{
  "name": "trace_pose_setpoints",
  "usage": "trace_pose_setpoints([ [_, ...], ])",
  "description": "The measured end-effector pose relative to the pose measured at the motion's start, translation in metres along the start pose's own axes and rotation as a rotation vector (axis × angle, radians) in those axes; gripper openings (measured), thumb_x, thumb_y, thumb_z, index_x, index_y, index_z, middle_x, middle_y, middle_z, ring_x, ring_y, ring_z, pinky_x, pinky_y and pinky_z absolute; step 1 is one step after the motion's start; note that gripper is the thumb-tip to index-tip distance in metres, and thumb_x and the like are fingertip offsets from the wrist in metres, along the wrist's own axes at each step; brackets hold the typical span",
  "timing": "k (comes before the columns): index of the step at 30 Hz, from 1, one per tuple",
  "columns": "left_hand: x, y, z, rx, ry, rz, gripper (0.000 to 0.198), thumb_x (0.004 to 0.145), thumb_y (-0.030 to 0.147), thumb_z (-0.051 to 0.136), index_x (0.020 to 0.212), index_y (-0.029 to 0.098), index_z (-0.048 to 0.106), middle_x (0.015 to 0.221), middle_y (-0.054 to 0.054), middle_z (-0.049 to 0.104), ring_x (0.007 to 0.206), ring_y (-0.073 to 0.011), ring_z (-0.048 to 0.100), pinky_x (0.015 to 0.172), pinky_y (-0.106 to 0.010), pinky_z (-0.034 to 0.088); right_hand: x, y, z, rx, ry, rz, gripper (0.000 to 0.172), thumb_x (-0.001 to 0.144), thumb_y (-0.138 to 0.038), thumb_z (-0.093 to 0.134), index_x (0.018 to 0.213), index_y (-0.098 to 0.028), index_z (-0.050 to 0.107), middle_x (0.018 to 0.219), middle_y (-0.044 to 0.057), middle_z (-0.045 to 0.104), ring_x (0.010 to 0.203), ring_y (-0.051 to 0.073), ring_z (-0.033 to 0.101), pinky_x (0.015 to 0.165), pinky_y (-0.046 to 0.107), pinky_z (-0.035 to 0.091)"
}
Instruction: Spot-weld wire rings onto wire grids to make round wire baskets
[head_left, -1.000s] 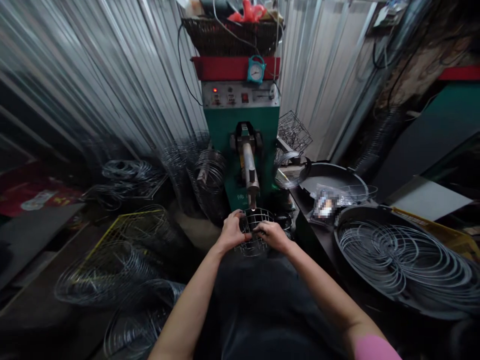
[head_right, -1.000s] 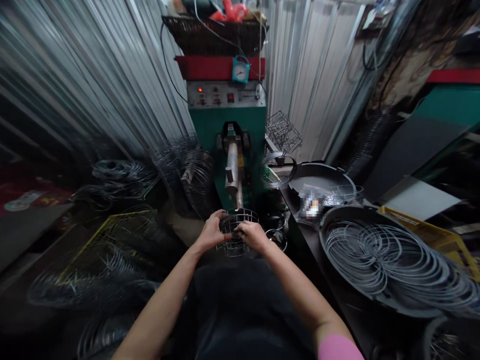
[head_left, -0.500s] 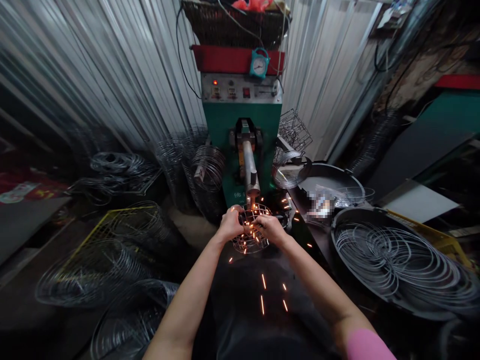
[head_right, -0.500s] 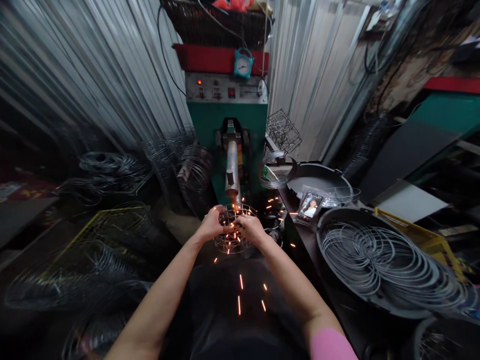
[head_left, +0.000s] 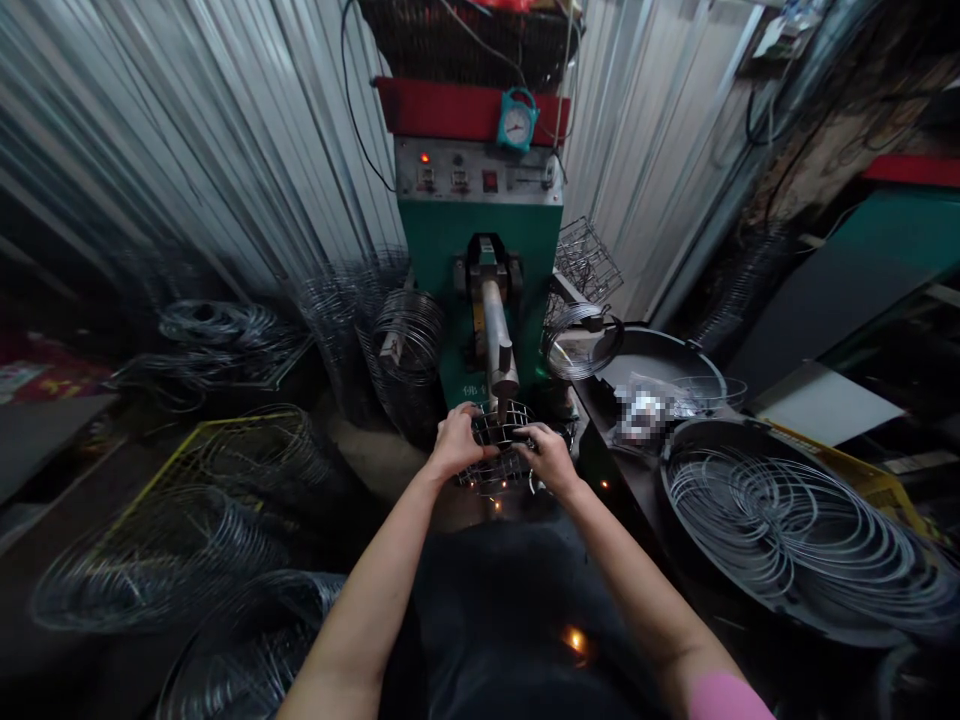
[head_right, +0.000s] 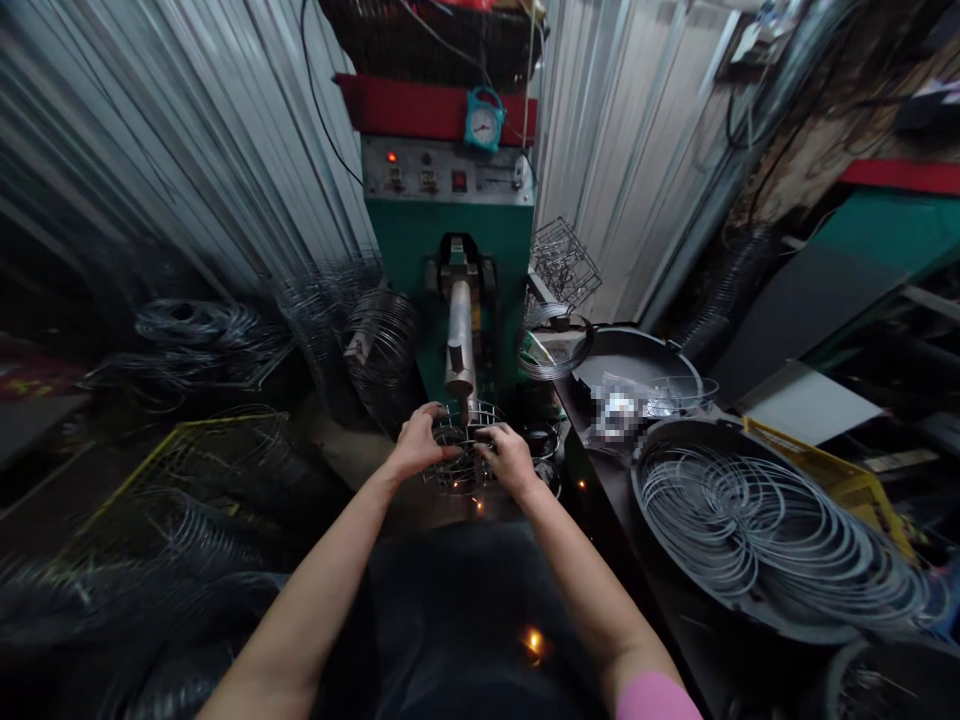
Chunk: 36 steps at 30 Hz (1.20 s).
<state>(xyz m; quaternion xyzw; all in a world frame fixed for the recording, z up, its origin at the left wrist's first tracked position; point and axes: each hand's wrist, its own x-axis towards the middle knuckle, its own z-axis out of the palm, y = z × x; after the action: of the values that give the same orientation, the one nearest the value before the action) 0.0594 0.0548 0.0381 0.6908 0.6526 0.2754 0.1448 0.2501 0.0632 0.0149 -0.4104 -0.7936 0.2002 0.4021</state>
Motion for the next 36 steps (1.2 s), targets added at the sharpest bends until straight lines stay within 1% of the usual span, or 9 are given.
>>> trace_pose_setpoints([
  [3,0.005,0.0,-0.002,-0.008,-0.004,-0.008,0.066,0.05,0.034,0.077,0.109,0.016,0.054,0.128,-0.012,0.05,0.12,-0.0282,0.045,0.099,-0.037,0.037,0.001,0.006,-0.002,0.027,0.014,0.053,0.009,0.079,-0.019,0.06,0.082,-0.02,0.068,0.084,0.005,0.066,0.078,0.016,0.063,0.073,0.027,0.049],
  [13,0.024,-0.006,-0.004,-0.02,-0.02,-0.076,0.065,0.053,0.044,0.073,0.108,0.018,0.052,0.118,-0.01,0.056,0.111,-0.026,0.052,0.093,-0.035,0.04,0.026,0.007,0.003,-0.074,0.0,0.119,0.012,0.079,-0.016,0.057,0.08,-0.021,0.068,0.086,0.003,0.065,0.077,0.015,0.061,0.07,0.025,0.047],
  [16,0.021,-0.003,-0.003,0.002,0.003,-0.088,0.065,0.054,0.044,0.073,0.108,0.016,0.052,0.114,-0.011,0.057,0.109,-0.0264,0.053,0.09,-0.036,0.041,0.023,0.002,0.003,-0.038,0.058,0.178,0.007,0.075,-0.019,0.061,0.08,-0.02,0.067,0.089,0.004,0.064,0.079,0.016,0.06,0.072,0.026,0.046],
  [18,0.02,-0.001,-0.003,0.026,0.009,-0.096,0.064,0.054,0.043,0.074,0.108,0.016,0.052,0.115,-0.012,0.057,0.109,-0.0275,0.053,0.09,-0.037,0.041,0.018,0.0,0.002,0.046,0.145,0.256,0.017,0.07,-0.023,0.066,0.086,-0.019,0.064,0.091,0.004,0.063,0.082,0.017,0.059,0.074,0.028,0.046],
  [21,0.019,0.003,-0.004,0.028,0.007,-0.13,0.064,0.054,0.041,0.074,0.109,0.017,0.052,0.118,-0.012,0.056,0.111,-0.0275,0.053,0.09,-0.036,0.041,-0.001,-0.001,-0.001,0.273,0.243,0.485,0.028,0.066,-0.03,0.067,0.09,-0.017,0.058,0.079,0.002,0.061,0.073,0.015,0.056,0.064,0.027,0.046],
  [24,0.014,0.007,-0.005,0.02,0.014,-0.146,0.064,0.054,0.04,0.074,0.109,0.017,0.051,0.119,-0.012,0.056,0.111,-0.0272,0.053,0.09,-0.036,0.042,-0.029,0.003,-0.008,0.625,0.17,0.793,0.021,0.07,-0.033,0.061,0.083,-0.018,0.055,0.062,-0.004,0.052,0.053,0.009,0.048,0.044,0.019,0.036],
  [27,0.003,0.009,-0.004,0.038,0.023,-0.078,0.065,0.052,0.036,0.076,0.109,0.017,0.052,0.124,-0.012,0.053,0.116,-0.0277,0.049,0.095,-0.038,0.038,-0.062,0.007,-0.018,0.959,0.1,1.005,0.017,0.07,-0.026,0.062,0.082,-0.017,0.055,0.06,-0.004,0.05,0.046,0.006,0.043,0.038,0.015,0.026],
  [30,-0.013,0.009,-0.003,0.008,-0.006,-0.049,0.065,0.052,0.036,0.076,0.109,0.017,0.053,0.127,-0.011,0.05,0.12,-0.0272,0.046,0.099,-0.037,0.036,-0.093,0.008,-0.028,1.132,0.105,1.103,0.014,0.068,-0.017,0.064,0.081,-0.015,0.057,0.062,-0.002,0.051,0.047,0.006,0.045,0.037,0.015,0.027],
  [36,-0.024,0.012,0.0,-0.056,-0.028,-0.068,0.067,0.051,0.033,0.078,0.11,0.016,0.052,0.124,-0.011,0.052,0.118,-0.0262,0.048,0.099,-0.037,0.037,-0.128,0.007,-0.042,1.216,0.104,1.251,0.009,0.072,-0.012,0.061,0.081,-0.016,0.059,0.056,-0.002,0.049,0.048,0.007,0.049,0.041,0.017,0.04],
])
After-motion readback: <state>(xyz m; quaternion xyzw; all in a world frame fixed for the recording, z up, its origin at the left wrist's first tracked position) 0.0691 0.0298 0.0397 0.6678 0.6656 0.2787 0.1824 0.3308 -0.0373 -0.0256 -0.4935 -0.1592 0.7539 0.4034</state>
